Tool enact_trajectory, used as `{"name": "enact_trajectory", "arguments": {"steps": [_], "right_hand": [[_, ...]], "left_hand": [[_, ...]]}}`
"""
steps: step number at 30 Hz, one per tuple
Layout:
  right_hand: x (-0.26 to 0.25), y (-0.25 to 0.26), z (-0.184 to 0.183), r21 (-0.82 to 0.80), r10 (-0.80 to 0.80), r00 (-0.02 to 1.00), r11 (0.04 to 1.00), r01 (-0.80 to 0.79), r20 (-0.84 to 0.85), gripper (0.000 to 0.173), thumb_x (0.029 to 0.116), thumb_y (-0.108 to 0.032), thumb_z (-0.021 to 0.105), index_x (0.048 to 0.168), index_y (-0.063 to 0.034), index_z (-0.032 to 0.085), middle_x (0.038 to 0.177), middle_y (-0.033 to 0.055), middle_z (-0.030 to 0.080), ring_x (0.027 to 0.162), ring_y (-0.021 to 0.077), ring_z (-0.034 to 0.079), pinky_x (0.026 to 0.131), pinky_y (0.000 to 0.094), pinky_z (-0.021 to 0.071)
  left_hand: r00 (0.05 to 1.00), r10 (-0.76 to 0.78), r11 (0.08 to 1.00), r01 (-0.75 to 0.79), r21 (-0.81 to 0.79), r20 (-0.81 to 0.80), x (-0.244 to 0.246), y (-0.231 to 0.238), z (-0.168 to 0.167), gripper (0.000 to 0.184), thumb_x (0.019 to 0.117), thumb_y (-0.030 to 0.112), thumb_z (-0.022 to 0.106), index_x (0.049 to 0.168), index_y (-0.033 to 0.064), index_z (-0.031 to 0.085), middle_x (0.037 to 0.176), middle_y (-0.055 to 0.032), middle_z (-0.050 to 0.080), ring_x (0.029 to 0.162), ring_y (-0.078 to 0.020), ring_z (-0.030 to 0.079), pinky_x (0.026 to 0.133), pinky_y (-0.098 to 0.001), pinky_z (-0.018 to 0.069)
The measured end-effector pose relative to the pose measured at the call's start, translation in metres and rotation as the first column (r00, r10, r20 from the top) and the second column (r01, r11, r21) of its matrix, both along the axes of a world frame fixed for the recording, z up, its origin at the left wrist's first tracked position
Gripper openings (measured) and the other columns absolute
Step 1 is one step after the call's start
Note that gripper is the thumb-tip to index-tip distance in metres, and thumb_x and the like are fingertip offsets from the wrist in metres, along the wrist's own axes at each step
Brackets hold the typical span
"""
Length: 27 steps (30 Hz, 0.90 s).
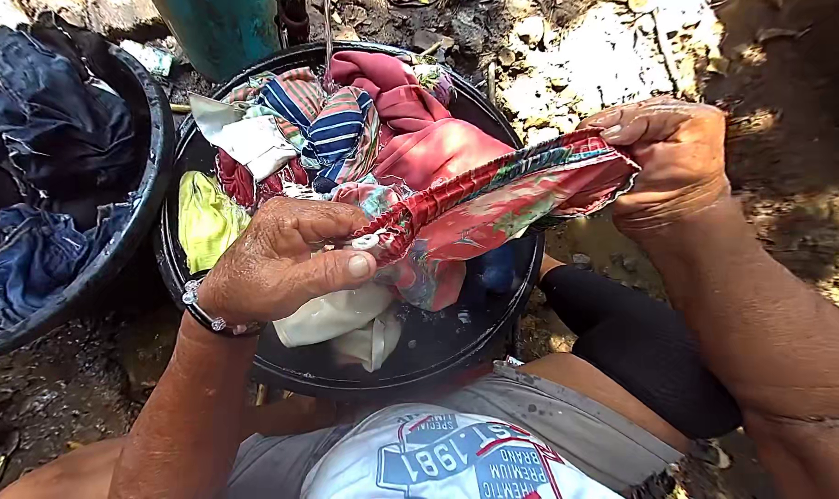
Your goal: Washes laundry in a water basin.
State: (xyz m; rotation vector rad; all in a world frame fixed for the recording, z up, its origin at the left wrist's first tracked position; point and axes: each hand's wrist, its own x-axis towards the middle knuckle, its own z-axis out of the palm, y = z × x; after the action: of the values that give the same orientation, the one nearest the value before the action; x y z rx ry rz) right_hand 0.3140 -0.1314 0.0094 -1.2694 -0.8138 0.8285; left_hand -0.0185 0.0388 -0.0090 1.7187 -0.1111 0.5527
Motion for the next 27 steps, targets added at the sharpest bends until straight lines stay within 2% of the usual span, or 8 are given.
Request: {"name": "enact_trajectory", "arguments": {"steps": [9, 13, 17, 19, 21, 23, 25, 27], "right_hand": [[-0.007, 0.003, -0.007, -0.046, -0.021, 1.0, 0.999, 0.022, 0.01, 0.041, 0.0886, -0.001, 0.041, 0.069, -0.0217, 0.07, 0.073, -0.0087, 0.073, 0.067, -0.0016, 0.067, 0.062, 0.0182, 0.0563], [-0.008, 0.005, -0.017, -0.059, 0.089, 0.996, 0.994, -0.087, 0.017, 0.041, 0.0898, -0.003, 0.04, 0.07, -0.0221, 0.07, 0.073, -0.0094, 0.072, 0.068, -0.002, 0.066, 0.063, 0.0184, 0.0562], [-0.021, 0.01, -0.016, -0.157, 0.123, 0.988, 0.982, -0.108, 0.089, 0.044, 0.0906, -0.003, 0.038, 0.069, -0.0264, 0.068, 0.072, -0.0145, 0.071, 0.065, -0.0058, 0.064, 0.06, 0.0156, 0.0543], [-0.023, 0.015, -0.016, -0.252, 0.171, 0.957, 0.961, -0.111, 0.233, 0.037, 0.0867, -0.005, 0.04, 0.068, -0.0256, 0.064, 0.067, -0.0154, 0.067, 0.06, -0.0061, 0.06, 0.056, 0.0163, 0.0509], [-0.025, 0.02, -0.017, -0.336, 0.251, 0.78, 0.94, -0.055, 0.574, 0.016, 0.0841, -0.013, 0.049, 0.079, -0.0197, 0.063, 0.074, -0.0106, 0.062, 0.069, -0.0011, 0.059, 0.063, 0.0235, 0.0498], [-0.03, 0.024, -0.015, -0.305, 0.285, 0.491, 0.952, -0.041, 0.823, 0.031, 0.0856, -0.02, 0.055, 0.106, -0.0007, 0.07, 0.102, 0.0155, 0.063, 0.098, 0.0273, 0.061, 0.082, 0.0496, 0.0485], [-0.037, 0.031, -0.015, -0.19, 0.21, 0.329, 0.977, -0.092, 0.921, 0.044, 0.0885, -0.023, 0.054, 0.119, 0.0048, 0.067, 0.122, 0.027, 0.059, 0.117, 0.0391, 0.055, 0.098, 0.0516, 0.044], [-0.047, 0.037, -0.012, -0.081, 0.15, 0.36, 0.976, -0.2, 0.921, 0.047, 0.09, -0.023, 0.052, 0.123, 0.0073, 0.065, 0.132, 0.0278, 0.058, 0.129, 0.0366, 0.052, 0.109, 0.0453, 0.0404]], "left_hand": [[0.999, -0.043, 0.998, 0.043, -0.054, 0.005, 0.002, -0.002, 0.001, 0.029, 0.0974, 0.041, 0.064, 0.101, 0.0142, 0.073, 0.096, 0.014, 0.071, 0.091, 0.0045, 0.065, 0.078, -0.0148, 0.0546], [0.998, -0.056, 0.992, 0.056, -0.114, 0.003, 0.004, -0.005, 0.002, 0.029, 0.0963, 0.046, 0.064, 0.103, 0.0188, 0.074, 0.098, 0.0182, 0.07, 0.088, 0.0081, 0.062, 0.078, -0.0129, 0.0521], [0.994, -0.103, 0.975, 0.105, -0.193, 0.019, 0.005, -0.005, -0.001, 0.038, 0.0967, 0.047, 0.063, 0.115, 0.0153, 0.074, 0.108, 0.0153, 0.072, 0.093, 0.0058, 0.063, 0.085, -0.017, 0.0541], [0.993, -0.119, 0.97, 0.122, -0.211, 0.025, 0.006, -0.007, -0.002, 0.039, 0.0967, 0.046, 0.062, 0.116, 0.0142, 0.073, 0.109, 0.0146, 0.071, 0.095, 0.0052, 0.063, 0.087, -0.0174, 0.0538], [0.991, -0.134, 0.968, 0.137, -0.211, 0.029, 0.006, -0.008, -0.001, 0.042, 0.0973, 0.048, 0.061, 0.118, 0.0139, 0.073, 0.113, 0.0138, 0.071, 0.102, 0.0041, 0.064, 0.09, -0.0184, 0.0539], [0.988, -0.146, 0.964, 0.152, -0.219, 0.046, 0.007, -0.01, -0.002, 0.043, 0.0981, 0.048, 0.061, 0.119, 0.0132, 0.073, 0.114, 0.0123, 0.072, 0.104, 0.0025, 0.064, 0.092, -0.0194, 0.0542], [0.989, -0.14, 0.967, 0.149, -0.208, 0.057, 0.008, -0.015, -0.003, 0.041, 0.0985, 0.049, 0.06, 0.115, 0.0139, 0.073, 0.11, 0.0133, 0.07, 0.101, 0.0045, 0.063, 0.088, -0.0161, 0.0535], [0.987, -0.152, 0.965, 0.161, -0.209, 0.059, 0.01, -0.018, -0.004, 0.04, 0.0991, 0.048, 0.06, 0.114, 0.0132, 0.073, 0.107, 0.0128, 0.07, 0.097, 0.0049, 0.063, 0.085, -0.0146, 0.0534]]}}
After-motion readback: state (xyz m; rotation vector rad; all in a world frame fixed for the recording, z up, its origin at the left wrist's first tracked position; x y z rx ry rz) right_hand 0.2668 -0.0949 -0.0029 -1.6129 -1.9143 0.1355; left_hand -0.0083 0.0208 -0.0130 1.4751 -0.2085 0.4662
